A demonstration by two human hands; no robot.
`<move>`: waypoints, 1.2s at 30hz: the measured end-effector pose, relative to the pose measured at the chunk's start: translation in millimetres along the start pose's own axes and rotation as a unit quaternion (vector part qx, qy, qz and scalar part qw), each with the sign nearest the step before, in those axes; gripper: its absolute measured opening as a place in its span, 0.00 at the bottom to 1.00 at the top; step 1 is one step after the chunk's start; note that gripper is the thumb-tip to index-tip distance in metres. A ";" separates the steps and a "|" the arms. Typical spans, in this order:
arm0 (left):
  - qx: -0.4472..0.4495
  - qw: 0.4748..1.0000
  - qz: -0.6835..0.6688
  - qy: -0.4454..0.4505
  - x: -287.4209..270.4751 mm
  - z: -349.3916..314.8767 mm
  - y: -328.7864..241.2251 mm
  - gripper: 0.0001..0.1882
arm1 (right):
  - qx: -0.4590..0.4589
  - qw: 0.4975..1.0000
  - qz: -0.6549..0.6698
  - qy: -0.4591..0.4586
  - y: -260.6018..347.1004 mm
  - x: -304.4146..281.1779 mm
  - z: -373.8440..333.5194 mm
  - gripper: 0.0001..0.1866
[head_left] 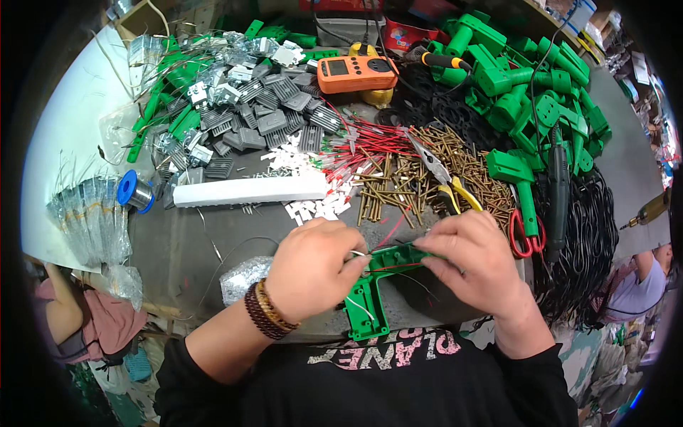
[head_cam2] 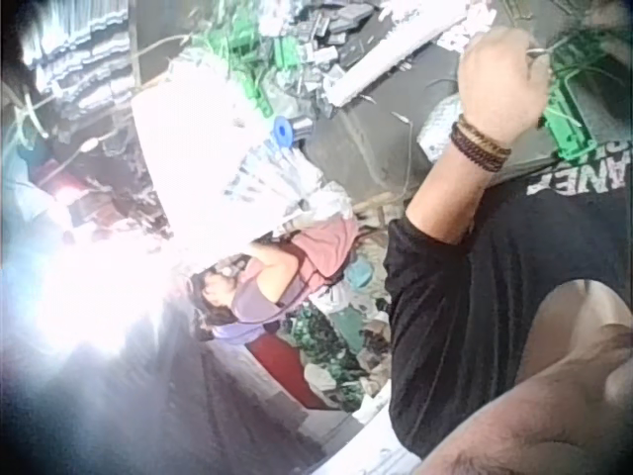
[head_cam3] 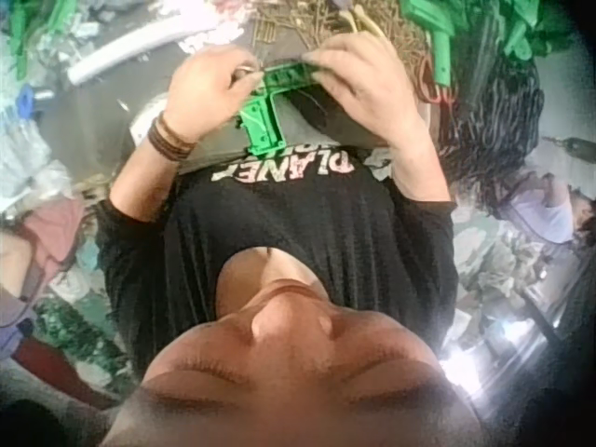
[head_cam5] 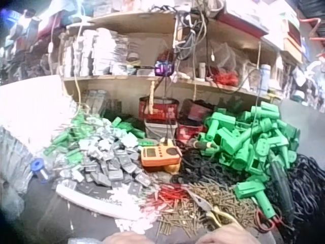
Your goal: Assembling the internal wiring and components of a green plastic electronic device housing using a power screwdriver.
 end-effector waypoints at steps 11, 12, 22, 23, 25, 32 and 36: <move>0.067 0.997 -0.002 -0.036 -1.9 -1.4 -0.3 0.07 | -0.051 0.998 -0.003 -0.026 13.8 16.3 -8.0 0.08; 0.078 0.996 -0.001 -0.033 -1.6 -1.2 0.0 0.07 | -0.051 0.998 -0.003 -0.025 13.7 16.7 -8.6 0.08; 0.125 0.992 -0.017 0.028 -8.9 8.1 -14.8 0.09 | -0.026 0.997 0.038 -0.066 18.1 20.6 -6.7 0.11; 0.126 0.991 -0.018 0.030 -9.1 7.1 -13.8 0.09 | -0.016 0.996 0.055 -0.074 19.0 20.4 -3.4 0.12; 0.082 0.996 -0.035 0.028 -12.8 2.1 -5.8 0.08 | -0.021 0.996 0.056 -0.070 19.7 19.6 2.1 0.12; -0.079 0.936 -0.309 -0.150 -6.5 -29.4 4.4 0.05 | 0.044 0.985 0.165 -0.010 37.7 60.6 18.5 0.09; -0.057 0.901 -0.387 -0.186 -4.0 -35.0 12.5 0.06 | 0.085 0.973 0.212 0.038 37.4 72.7 20.5 0.06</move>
Point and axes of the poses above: each hand's wrist, its own z-axis towards the middle knuckle, its own x-axis out of the palm, y = z × x, the point moved 2 cm from there along z, towards the middle knuckle, and after that the axes turned 8 degrees about x, right-handed, at the moved point
